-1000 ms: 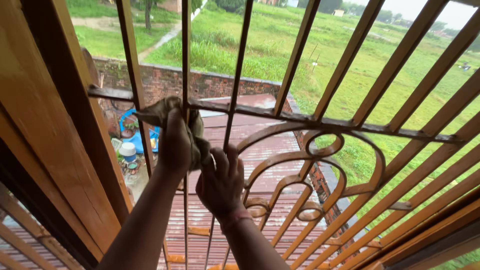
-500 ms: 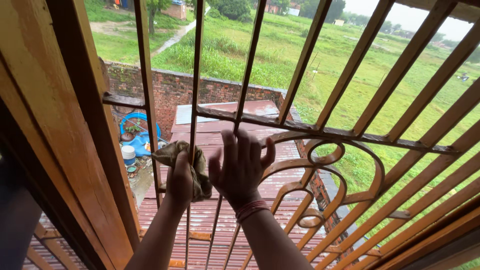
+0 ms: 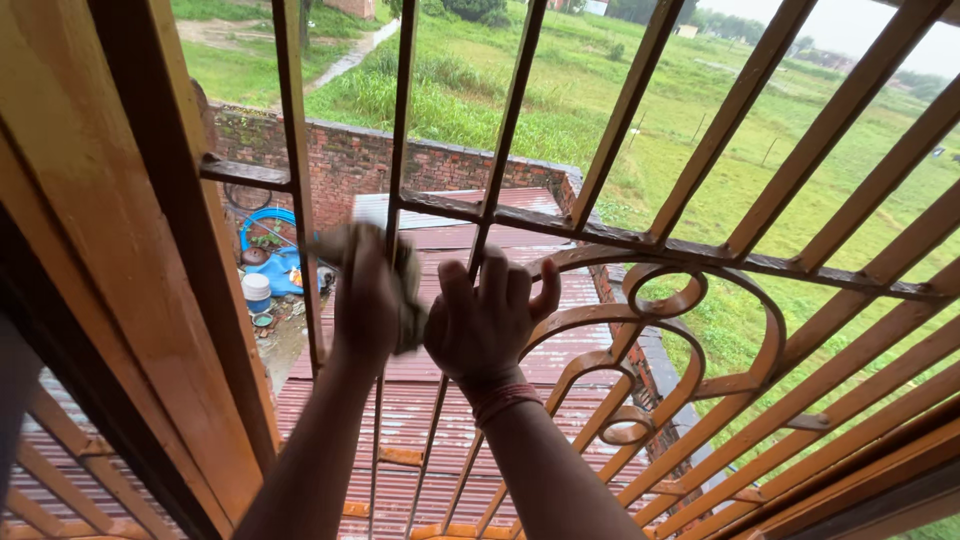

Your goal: The person wipes the interior surface of a window and its metal security bars using a cloth. They move the cloth across the glass and along the vertical and horizontal bars, cleaning different sections of the window frame.

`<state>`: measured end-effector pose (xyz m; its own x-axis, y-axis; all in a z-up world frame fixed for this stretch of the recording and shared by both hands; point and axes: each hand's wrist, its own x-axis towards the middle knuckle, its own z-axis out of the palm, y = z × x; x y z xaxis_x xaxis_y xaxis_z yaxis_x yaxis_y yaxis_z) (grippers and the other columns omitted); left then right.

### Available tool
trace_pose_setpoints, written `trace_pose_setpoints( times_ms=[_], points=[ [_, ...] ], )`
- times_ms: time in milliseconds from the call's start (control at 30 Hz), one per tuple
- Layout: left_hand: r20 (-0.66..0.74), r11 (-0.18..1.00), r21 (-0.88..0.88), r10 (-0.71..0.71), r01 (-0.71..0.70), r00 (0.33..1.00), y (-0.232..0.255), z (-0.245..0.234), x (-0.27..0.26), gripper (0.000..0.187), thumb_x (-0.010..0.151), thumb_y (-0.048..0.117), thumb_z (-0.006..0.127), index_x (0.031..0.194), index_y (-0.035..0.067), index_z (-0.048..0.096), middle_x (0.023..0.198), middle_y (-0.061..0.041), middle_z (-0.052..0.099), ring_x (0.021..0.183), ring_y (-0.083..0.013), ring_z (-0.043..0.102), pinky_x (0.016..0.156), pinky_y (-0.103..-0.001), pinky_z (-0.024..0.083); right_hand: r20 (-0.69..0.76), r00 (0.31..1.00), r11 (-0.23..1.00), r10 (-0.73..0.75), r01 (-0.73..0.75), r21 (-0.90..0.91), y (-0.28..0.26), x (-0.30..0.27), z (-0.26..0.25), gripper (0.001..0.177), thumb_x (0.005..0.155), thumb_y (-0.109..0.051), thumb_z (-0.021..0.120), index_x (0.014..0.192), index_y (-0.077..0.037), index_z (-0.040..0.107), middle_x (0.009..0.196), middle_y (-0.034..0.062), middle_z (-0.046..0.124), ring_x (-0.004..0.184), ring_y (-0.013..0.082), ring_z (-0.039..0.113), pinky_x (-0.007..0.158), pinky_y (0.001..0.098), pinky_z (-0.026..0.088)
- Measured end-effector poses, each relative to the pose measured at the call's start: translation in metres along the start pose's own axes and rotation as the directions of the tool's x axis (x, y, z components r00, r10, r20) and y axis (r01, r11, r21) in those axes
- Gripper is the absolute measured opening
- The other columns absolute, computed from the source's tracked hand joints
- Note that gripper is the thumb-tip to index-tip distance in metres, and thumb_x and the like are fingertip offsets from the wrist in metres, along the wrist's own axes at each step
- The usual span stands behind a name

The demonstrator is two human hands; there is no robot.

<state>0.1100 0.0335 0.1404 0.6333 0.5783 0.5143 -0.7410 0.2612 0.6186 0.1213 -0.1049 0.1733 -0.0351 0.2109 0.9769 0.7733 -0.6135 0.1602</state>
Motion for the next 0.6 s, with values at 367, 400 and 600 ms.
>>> trace_pose_setpoints(
  times_ms=[367,400,600],
  points=[
    [-0.037,0.999,0.033,-0.014,0.015,0.999,-0.018,-0.022,-0.017,0.022,0.109,0.024,0.041,0.092,0.012,0.050,0.080,0.000,0.050,0.069,-0.0115,0.047,0.060,-0.029,0.042,0.002,1.000,0.999,0.002,-0.002,0.046,0.000,-0.001,-0.006,0.015,0.087,-0.016,0.055,0.100,-0.018,0.062,0.104,0.0083,0.057,0.095,0.0264,0.054,0.121,0.0566,0.018],
    [0.066,0.999,-0.029,0.044,-0.042,0.997,-0.011,-0.015,-0.006,0.024,0.114,0.025,0.041,0.093,0.014,0.046,0.079,-0.001,0.048,0.066,-0.0138,0.045,0.058,-0.032,0.041,-0.016,1.000,1.000,0.003,-0.002,0.026,0.001,0.002,-0.002,0.013,0.088,-0.016,0.054,0.099,-0.018,0.062,0.106,0.0081,0.058,0.096,0.0260,0.054,0.121,0.0559,0.018],
    [-0.016,0.917,0.395,0.071,-0.059,0.997,0.032,0.016,0.040,0.034,0.108,0.036,0.035,0.093,0.012,0.053,0.083,-0.001,0.052,0.076,-0.0139,0.049,0.071,-0.031,0.045,0.027,0.999,1.000,0.025,-0.025,-0.003,-0.003,-0.003,-0.001,0.007,0.090,-0.016,0.056,0.092,-0.021,0.060,0.105,0.0044,0.059,0.095,0.0241,0.054,0.121,0.0544,0.019]
  ],
)
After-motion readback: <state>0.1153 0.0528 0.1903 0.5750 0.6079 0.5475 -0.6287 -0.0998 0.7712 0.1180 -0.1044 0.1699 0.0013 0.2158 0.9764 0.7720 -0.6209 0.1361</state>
